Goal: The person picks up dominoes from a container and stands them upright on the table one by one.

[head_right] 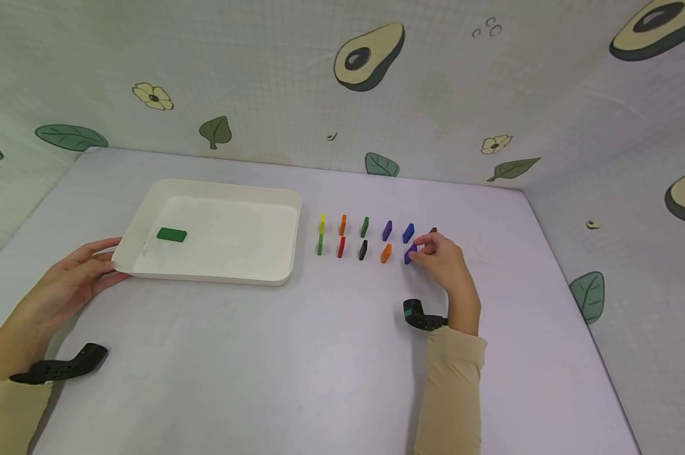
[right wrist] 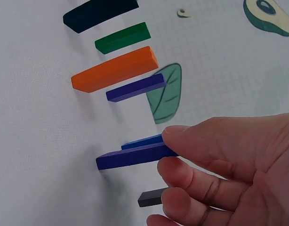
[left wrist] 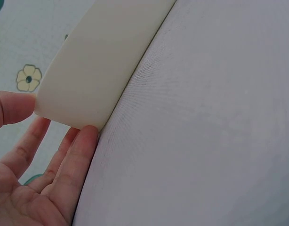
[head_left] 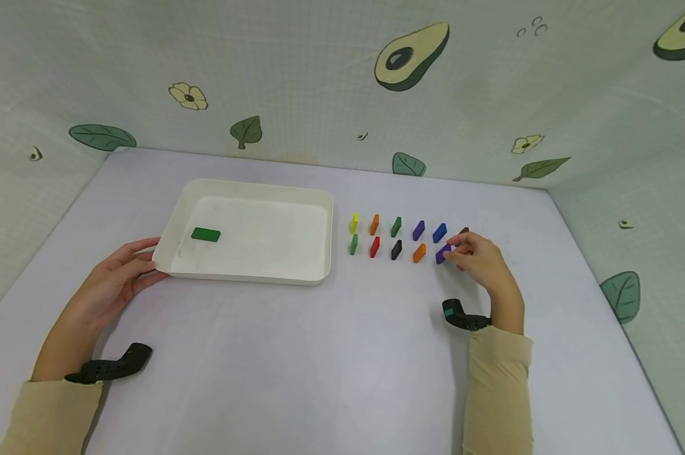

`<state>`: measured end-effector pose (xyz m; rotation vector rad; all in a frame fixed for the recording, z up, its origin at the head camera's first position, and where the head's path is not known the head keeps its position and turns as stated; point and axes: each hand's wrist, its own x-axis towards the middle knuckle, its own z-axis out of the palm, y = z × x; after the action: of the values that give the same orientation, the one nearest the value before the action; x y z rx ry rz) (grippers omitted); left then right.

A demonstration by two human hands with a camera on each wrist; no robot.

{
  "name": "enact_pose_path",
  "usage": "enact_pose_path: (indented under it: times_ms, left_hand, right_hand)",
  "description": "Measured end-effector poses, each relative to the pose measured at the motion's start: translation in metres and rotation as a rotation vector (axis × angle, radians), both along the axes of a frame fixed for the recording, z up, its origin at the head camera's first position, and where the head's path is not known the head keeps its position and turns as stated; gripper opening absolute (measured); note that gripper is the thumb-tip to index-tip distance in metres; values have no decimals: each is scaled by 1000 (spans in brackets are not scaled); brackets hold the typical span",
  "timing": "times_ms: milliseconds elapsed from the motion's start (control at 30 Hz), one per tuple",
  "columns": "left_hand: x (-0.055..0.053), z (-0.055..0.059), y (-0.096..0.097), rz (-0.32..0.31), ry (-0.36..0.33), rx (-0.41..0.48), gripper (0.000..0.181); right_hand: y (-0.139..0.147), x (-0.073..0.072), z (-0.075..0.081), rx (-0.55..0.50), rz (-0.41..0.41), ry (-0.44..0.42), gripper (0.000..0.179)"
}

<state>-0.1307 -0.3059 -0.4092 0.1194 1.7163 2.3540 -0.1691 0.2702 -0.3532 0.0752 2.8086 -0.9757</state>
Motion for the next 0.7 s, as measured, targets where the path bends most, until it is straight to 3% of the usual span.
enact_pose_path:
  times_ms: [700]
  left_hand:
    - [-1,3,1,-7,8,10,36]
  right_hand:
    - [-2,-2,1,-7,4,-11,36]
